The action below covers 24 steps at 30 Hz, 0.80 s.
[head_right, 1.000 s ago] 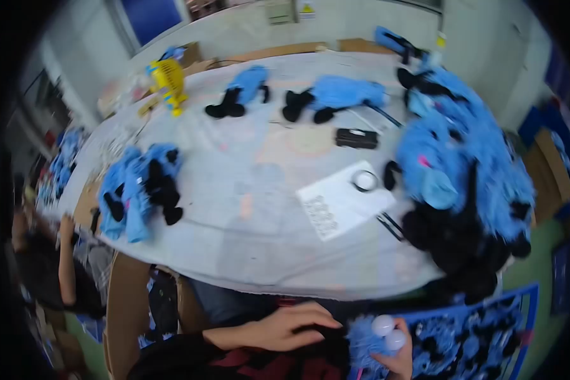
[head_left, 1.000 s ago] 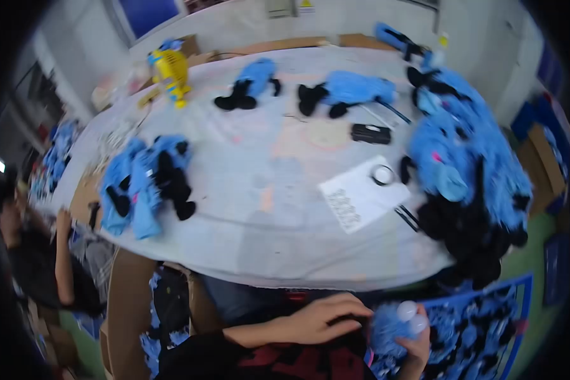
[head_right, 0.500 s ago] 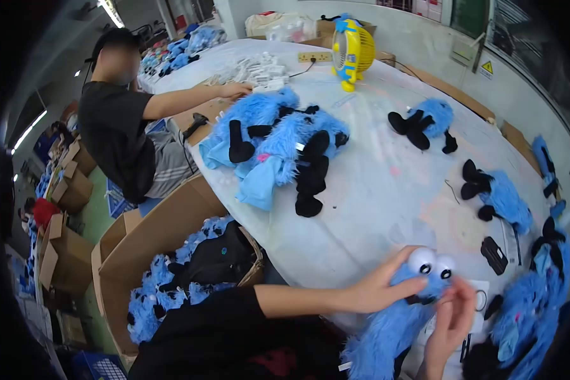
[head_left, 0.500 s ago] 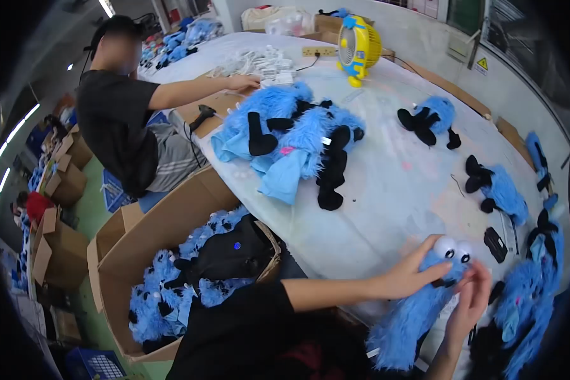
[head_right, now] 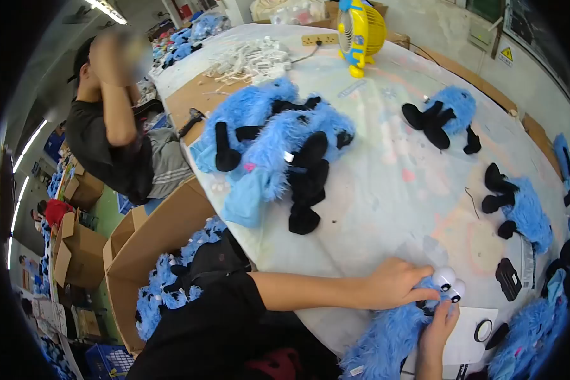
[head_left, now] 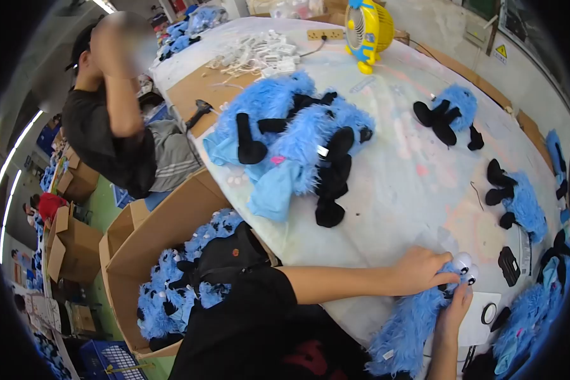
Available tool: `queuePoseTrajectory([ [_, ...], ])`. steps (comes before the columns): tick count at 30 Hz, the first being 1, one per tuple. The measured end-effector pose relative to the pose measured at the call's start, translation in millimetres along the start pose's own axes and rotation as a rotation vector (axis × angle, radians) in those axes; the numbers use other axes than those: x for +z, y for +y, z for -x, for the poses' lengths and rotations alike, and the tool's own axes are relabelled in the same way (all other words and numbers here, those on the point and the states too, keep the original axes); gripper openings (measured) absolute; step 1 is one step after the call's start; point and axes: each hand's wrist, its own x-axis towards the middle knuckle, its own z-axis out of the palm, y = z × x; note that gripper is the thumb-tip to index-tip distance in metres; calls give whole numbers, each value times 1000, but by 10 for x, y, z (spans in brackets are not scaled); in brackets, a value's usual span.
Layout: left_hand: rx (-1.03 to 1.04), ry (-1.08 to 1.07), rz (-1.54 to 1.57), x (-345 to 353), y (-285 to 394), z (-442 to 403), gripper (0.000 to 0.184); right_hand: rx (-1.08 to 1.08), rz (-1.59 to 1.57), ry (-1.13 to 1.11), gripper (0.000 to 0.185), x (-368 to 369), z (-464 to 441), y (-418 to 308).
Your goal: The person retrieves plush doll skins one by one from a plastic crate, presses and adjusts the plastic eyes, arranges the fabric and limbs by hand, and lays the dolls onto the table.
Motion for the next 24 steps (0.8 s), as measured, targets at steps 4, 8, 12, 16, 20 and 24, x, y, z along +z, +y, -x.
queuePoseTrajectory([
  [4,61,213,91,56,18,1,27,-141,267,-75,22,-87,4,-181],
  [8,18,166,223,116,-16,5,27,-228,394,-203,21,-49,20,-239],
  [12,-71,-18,355,142,-74,2,28,-188,202,-117,19,-23,27,-166],
  [16,-32,9,76,106,-70,50,31,-211,250,-142,18,52,26,-183],
  [20,91,169,-10,71,-163,50,26,-200,223,-246,17,185,24,-474],
  [24,104,118,116,-19,-97,81,22,-171,105,-272,16,153,58,-530],
])
